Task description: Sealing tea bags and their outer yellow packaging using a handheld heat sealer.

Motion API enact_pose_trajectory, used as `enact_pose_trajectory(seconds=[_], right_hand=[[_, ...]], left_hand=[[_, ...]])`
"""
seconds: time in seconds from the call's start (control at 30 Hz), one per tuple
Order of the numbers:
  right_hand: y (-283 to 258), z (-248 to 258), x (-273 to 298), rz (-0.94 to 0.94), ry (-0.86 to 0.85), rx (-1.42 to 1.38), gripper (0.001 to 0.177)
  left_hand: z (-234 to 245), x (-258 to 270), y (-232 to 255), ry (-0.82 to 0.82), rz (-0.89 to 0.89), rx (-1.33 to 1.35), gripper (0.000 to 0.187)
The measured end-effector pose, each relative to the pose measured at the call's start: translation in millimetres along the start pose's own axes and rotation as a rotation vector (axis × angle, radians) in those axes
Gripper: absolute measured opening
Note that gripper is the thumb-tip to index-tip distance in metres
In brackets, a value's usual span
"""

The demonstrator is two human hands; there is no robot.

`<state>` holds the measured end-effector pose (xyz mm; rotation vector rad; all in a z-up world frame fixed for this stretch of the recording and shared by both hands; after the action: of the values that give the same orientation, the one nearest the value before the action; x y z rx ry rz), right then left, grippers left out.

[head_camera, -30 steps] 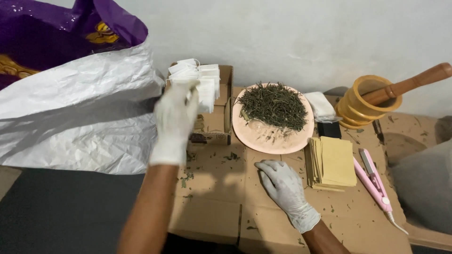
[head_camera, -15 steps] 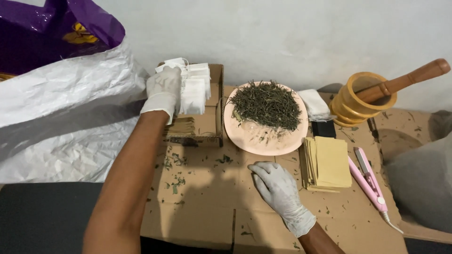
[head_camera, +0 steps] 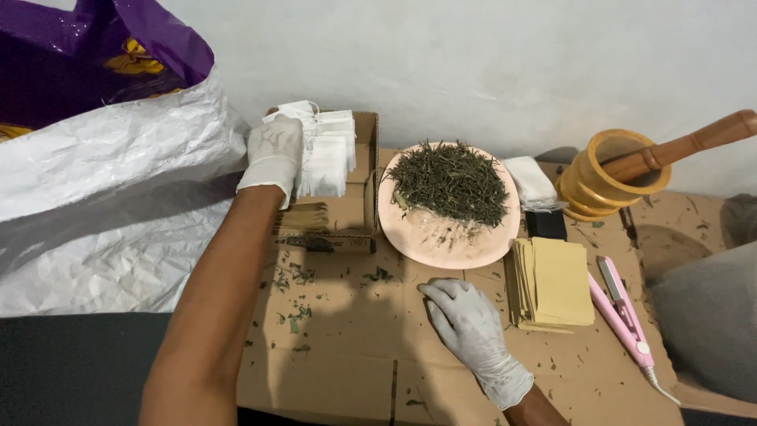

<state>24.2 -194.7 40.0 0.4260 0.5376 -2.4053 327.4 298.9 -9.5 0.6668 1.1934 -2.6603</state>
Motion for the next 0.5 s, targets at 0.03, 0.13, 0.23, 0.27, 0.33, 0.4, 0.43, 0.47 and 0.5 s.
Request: enact_pose_trajectory(seconds=[0.03,0.13,0.23,0.27,0.33,0.4,0.43,0.47,0.5], right_hand=[[-0.8,1.1,-0.6,0.003,0.011,-0.006,0.029],[0.4,0.1,-1.4,-0.003,-0.011,-0.010,0.029],[-0.5,0.8,-1.0,-0.005,-0.012,-0.008,0.029],[-1.0,1.6,-1.5,-0.005,-0.010,-0.007,0.029],[-1.9,3.0,-2.0,0.014,0.020,-0.004,0.028],[0.2,1.3,-1.3,0.012,0.015,-0.002,0.028],[0.5,-0.3,-1.1,0.011,0.011,-0.001,0.028],[0.3,-0.5,-0.5,0.011,0.012,-0.002,0.028],[0.1,-0.1,-0.7,0.008,0.017,-0.007,0.028]], left_hand=[[-24.6,-4.5,6.9,-0.071,-0.041,-0.335,0.040],[27.4,3.9,-9.3,0.067,0.018,0.343,0.021],[25.1,5.3,-6.5,0.052,0.016,0.324,0.023],[24.0,4.5,-6.3,0.054,0.016,0.324,0.023],[18.6,4.6,-5.7,-0.056,0.020,0.372,0.022],[17.8,4.5,-5.4,-0.019,0.029,0.383,0.021],[17.3,5.0,-6.6,0.018,0.038,0.393,0.020],[32.3,3.3,-11.6,0.019,0.038,0.392,0.020],[45.2,2.4,-16.9,-0.083,0.010,0.461,0.024]])
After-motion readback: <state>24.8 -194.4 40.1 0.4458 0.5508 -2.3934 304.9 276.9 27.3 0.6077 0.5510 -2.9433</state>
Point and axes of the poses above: each hand's wrist, its own x-axis away from the middle knuckle, its own z-axis out of the back of the hand, y = z × x, the point moved 2 cm from there along -x, towards the middle knuckle, and after that the axes turned 2 degrees about -z, right-handed, at the moved point
